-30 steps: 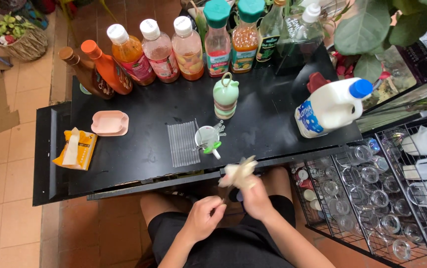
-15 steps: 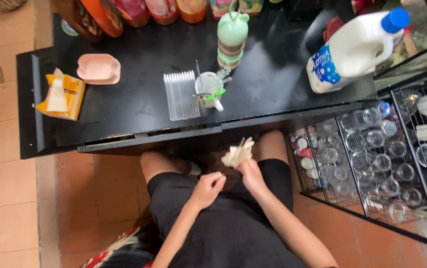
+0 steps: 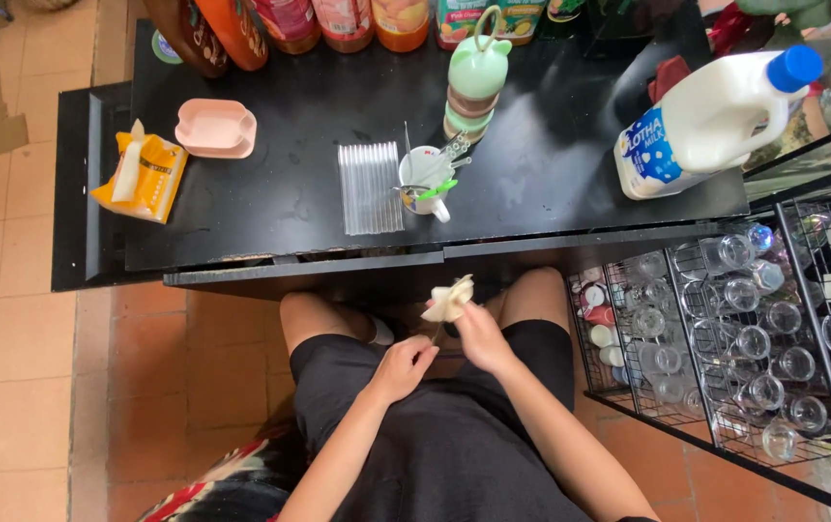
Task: Wiping a small metallic probe or rod with a napkin at a coffee shop counter.
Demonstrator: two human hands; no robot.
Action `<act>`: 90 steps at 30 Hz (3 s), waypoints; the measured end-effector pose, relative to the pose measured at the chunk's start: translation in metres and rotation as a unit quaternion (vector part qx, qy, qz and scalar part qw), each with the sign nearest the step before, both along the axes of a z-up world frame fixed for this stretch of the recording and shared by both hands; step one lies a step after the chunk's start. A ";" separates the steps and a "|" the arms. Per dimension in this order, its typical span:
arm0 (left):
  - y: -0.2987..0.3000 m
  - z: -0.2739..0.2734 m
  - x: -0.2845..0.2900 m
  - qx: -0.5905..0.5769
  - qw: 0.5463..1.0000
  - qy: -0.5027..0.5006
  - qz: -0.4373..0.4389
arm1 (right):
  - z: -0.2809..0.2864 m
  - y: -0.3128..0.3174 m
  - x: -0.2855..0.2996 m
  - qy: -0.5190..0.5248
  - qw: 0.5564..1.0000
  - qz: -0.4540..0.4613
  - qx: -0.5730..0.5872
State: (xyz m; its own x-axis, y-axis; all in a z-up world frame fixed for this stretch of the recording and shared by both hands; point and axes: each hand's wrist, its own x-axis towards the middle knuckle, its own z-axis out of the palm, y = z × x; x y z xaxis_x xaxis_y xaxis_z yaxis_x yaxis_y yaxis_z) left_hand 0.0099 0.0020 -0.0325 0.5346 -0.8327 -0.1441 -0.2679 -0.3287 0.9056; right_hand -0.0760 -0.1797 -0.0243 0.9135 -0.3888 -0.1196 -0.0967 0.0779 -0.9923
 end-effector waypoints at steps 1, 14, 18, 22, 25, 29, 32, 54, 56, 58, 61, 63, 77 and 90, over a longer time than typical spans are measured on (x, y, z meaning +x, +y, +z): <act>0.001 -0.007 0.000 0.007 1.000 -0.006 -0.002 | -0.002 0.006 -0.001 0.019 0.998 0.036 -0.044; 0.001 -0.006 -0.001 0.027 0.998 0.021 -0.053 | -0.015 -0.005 0.003 -0.013 0.999 -0.043 -0.011; -0.001 0.001 0.002 0.018 0.998 0.025 -0.057 | -0.055 -0.004 -0.002 0.061 0.995 -0.075 -0.030; 0.001 -0.004 -0.003 -0.010 0.996 0.078 -0.047 | -0.068 -0.001 -0.003 -0.010 0.988 -0.136 0.074; -0.001 -0.008 -0.001 0.023 0.986 0.165 -0.025 | -0.066 0.005 -0.009 0.014 0.986 -0.167 0.023; -0.001 -0.013 0.005 0.038 0.974 0.224 0.005 | -0.076 0.007 -0.010 0.012 0.986 -0.167 -0.001; 0.001 -0.024 0.005 0.004 0.982 0.186 0.029 | -0.063 0.017 -0.012 0.080 0.981 -0.158 -0.075; 0.004 -0.047 0.009 0.002 0.993 0.052 0.108 | -0.026 0.037 0.005 0.031 0.982 0.018 -0.184; 0.006 -0.053 0.010 -0.002 0.992 0.048 0.114 | -0.030 0.041 0.003 0.050 0.981 0.037 -0.183; 0.007 -0.051 0.011 -0.004 0.993 0.044 0.106 | -0.025 0.037 0.002 0.016 0.988 0.045 -0.144; 0.003 -0.036 0.011 0.017 0.995 0.050 0.081 | -0.018 0.021 0.013 0.015 0.997 0.008 -0.080; 0.001 -0.029 0.010 0.019 0.995 0.058 0.074 | 0.000 0.013 0.018 0.047 0.995 -0.021 -0.081; 0.012 -0.045 0.009 -0.033 0.993 0.068 0.088 | 0.003 0.028 -0.002 -0.058 0.920 0.089 -0.378; 0.018 0.082 0.134 -0.133 0.954 -0.065 0.262 | -0.100 -0.009 -0.029 0.108 0.994 -0.008 -0.013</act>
State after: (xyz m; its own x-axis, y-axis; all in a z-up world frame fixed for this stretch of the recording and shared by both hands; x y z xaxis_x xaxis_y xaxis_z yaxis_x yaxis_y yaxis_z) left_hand 0.1444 0.0203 0.0498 0.8861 -0.4447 0.1307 -0.2460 -0.2124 0.9457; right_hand -0.1051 -0.1891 -0.1244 0.8616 -0.4078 -0.3021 -0.3071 0.0551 -0.9501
